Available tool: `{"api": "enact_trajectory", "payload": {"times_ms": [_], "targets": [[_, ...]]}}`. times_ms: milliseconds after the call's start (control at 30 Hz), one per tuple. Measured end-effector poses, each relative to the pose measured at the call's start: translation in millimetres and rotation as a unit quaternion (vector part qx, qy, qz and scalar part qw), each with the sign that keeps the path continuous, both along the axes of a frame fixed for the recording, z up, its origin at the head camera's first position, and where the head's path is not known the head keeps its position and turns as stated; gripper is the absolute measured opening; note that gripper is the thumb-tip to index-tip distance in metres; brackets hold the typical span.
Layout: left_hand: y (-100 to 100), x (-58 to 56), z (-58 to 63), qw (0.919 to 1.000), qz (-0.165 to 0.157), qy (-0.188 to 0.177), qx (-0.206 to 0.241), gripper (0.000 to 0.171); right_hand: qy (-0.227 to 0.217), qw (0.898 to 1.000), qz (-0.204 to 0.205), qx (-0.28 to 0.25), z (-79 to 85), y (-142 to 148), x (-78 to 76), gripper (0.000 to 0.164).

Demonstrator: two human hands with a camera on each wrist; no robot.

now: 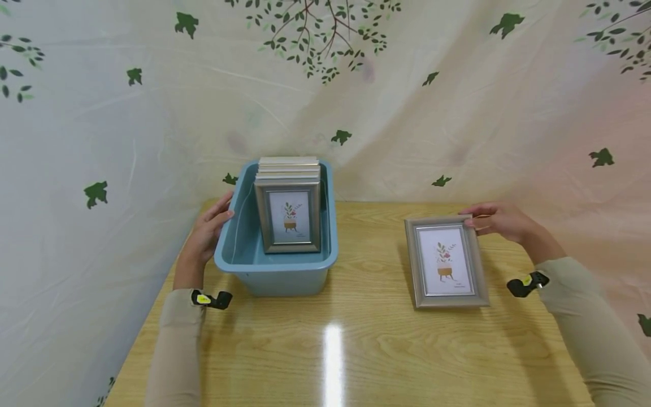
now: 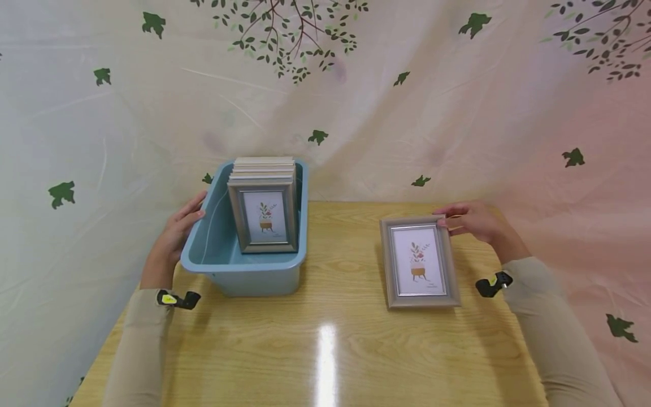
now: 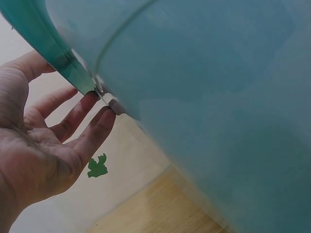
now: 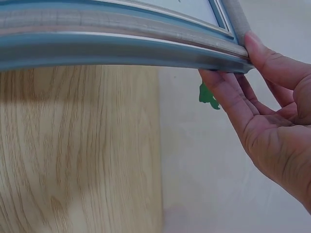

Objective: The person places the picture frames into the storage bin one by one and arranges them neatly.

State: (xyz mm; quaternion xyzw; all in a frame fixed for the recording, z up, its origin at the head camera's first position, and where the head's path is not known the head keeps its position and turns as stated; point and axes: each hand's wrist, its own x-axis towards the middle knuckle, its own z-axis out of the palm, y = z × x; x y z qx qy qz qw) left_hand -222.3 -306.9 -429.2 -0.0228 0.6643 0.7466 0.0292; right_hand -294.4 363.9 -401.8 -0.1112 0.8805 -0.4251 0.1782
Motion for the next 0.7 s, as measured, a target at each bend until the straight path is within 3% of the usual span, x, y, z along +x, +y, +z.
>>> {"api": "enact_trajectory", "payload": {"times_ms": [467, 700], "targets": [[0.1, -0.1, -1.2, 1.0000, 0.002, 0.001, 0.000, 0.063, -0.003, 0.998, -0.015, -0.060, 1.5, -14.0, 1.0, 0.050], [-0.4, 0.8, -1.4, 0.9999, -0.004, 0.011, 0.003, 0.063, 0.012, 0.998, -0.031, -0.047, 3.2, -18.4, 0.2, 0.052]]}}
